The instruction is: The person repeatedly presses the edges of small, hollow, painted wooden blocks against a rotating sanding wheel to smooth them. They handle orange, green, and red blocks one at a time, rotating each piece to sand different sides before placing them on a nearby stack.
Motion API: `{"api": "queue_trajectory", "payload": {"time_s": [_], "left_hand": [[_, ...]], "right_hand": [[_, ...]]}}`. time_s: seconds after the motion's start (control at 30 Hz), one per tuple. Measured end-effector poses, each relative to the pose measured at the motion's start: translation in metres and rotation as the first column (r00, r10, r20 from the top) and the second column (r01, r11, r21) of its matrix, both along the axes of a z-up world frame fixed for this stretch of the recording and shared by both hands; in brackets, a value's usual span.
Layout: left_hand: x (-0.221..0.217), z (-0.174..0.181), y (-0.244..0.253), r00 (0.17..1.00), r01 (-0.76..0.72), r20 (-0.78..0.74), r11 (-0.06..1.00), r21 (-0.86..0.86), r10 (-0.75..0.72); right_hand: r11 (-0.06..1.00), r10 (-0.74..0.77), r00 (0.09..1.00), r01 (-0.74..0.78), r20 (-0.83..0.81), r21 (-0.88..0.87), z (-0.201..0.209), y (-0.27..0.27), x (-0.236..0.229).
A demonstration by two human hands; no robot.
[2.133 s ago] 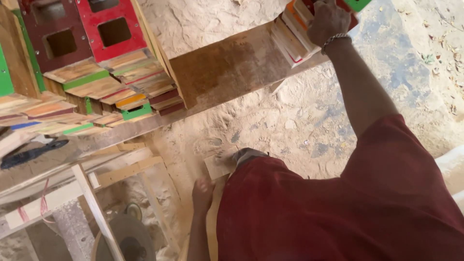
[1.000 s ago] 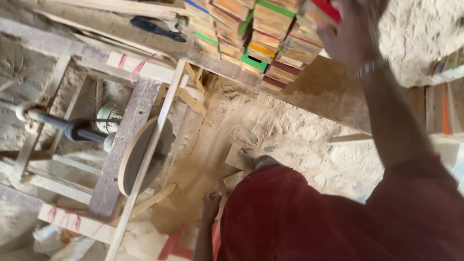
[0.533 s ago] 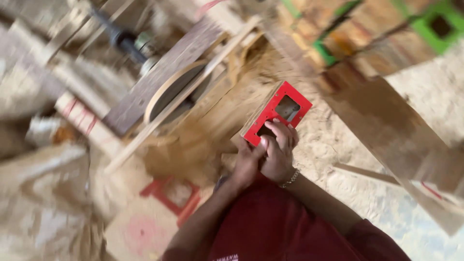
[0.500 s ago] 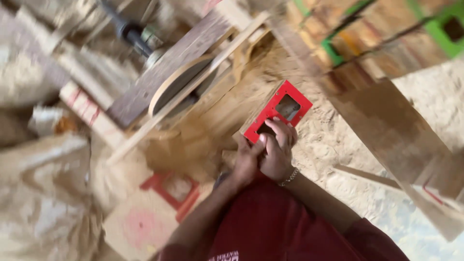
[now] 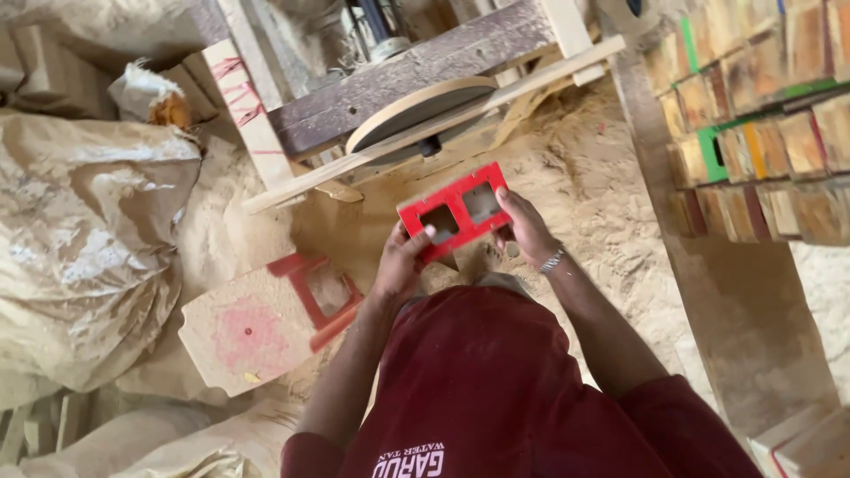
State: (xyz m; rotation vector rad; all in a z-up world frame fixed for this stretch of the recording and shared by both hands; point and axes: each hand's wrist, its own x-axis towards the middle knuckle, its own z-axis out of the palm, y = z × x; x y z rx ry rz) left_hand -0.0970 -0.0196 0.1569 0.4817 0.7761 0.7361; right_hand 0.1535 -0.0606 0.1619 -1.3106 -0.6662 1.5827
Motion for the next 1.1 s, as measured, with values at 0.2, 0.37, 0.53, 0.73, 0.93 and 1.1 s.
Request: {"api": "queue_trajectory", "payload": {"time_s": [0.2, 0.37, 0.53, 0.73, 0.93, 1.1], "left_hand": [[-0.009, -0.042, 0.041, 0.95, -0.301, 0.052, 0.946, -0.12, 0.309], [-0.025, -0.041, 0.078, 0.964, -0.261, -0.016, 0.93, -0.258, 0.266], [-0.041, -0.04, 0.094, 0.944, -0.33, -0.069, 0.909, -0.254, 0.323], [-0.044, -0.058, 0.096, 0.927, -0.375, -0.076, 0.893, -0.248, 0.368], [0.003, -0.049, 0.101, 0.892, -0.446, -0.219, 0.851, -0.277, 0.397], [0.044, -0.043, 0.101, 0.865, -0.485, -0.289, 0.831, -0.271, 0.411]], "right_hand": [[0.994, -0.092, 0.996, 0.093, 0.018, -0.062, -0.01, 0.072, -0.044], [0.981, -0.141, 0.99, 0.144, 0.032, -0.127, -0.02, 0.11, -0.079], [0.976, -0.211, 0.922, 0.215, 0.326, 0.022, -0.044, 0.121, -0.109], [0.959, -0.255, 0.922, 0.279, 0.292, -0.043, -0.062, 0.125, -0.116], [0.93, -0.317, 0.882, 0.361, 0.349, -0.068, -0.062, 0.127, -0.083], [0.918, -0.397, 0.798, 0.342, 0.454, 0.202, -0.071, 0.127, -0.049]]}}
